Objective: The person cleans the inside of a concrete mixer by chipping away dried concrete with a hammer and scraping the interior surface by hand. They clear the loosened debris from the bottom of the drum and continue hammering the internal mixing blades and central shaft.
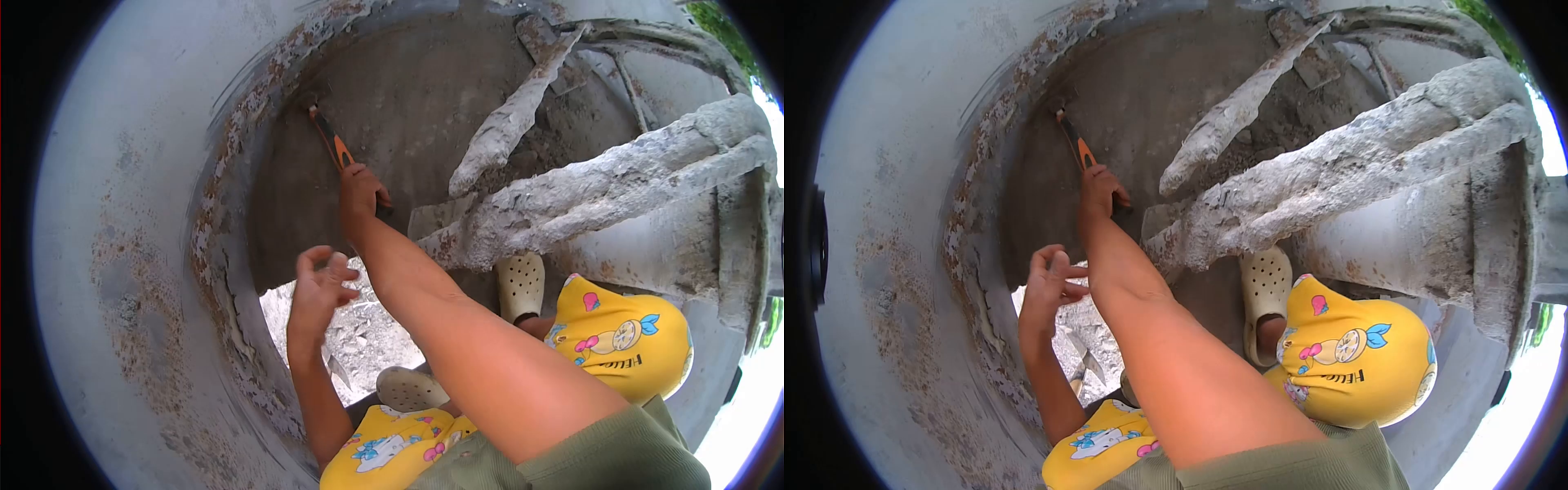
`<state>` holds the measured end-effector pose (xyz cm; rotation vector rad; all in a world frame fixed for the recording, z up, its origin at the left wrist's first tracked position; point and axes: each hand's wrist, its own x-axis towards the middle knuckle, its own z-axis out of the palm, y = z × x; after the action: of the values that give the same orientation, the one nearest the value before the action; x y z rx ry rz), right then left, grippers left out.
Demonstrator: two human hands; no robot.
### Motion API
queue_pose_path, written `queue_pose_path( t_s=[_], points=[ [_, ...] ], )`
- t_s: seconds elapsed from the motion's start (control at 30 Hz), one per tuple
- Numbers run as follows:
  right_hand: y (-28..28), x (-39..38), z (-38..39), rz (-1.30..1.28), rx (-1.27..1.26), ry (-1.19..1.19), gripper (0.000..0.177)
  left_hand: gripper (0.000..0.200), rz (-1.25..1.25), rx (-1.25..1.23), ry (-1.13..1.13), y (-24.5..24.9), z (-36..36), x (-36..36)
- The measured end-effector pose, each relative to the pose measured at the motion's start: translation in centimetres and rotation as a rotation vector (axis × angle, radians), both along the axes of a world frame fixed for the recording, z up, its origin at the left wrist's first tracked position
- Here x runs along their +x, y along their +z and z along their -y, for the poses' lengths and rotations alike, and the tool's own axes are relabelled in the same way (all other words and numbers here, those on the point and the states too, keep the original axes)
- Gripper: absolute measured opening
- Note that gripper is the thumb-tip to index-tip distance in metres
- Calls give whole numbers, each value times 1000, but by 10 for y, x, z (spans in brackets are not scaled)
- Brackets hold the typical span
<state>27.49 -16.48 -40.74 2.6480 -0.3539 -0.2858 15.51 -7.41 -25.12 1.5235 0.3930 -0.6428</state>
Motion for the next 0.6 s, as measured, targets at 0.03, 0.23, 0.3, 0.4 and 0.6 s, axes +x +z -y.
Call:
queue_pose_path(
  t_s=[0.03, 0.23, 0.3, 0.4, 0.6],
  points=[
    [12, 2, 1, -38, 32, 6, 40, 60, 81, 98, 83, -22, -11, 9],
    [48, 25, 29, -254, 1357, -289, 45, 91, 345, 1005, -120, -133, -60, 46],
    [56, 8, 17, -35, 1618, -385, 34, 98, 277, 1082, -208, -144, -58, 47],
    [25, 29, 1, 409, 1675, -431, 29, 104, 213, 1070, -274, -147, -56, 45],
    [32, 172, 75, 754, 1596, -485, 24, 105, 180, 1052, -265, -140, -56, 46]
  ],
)
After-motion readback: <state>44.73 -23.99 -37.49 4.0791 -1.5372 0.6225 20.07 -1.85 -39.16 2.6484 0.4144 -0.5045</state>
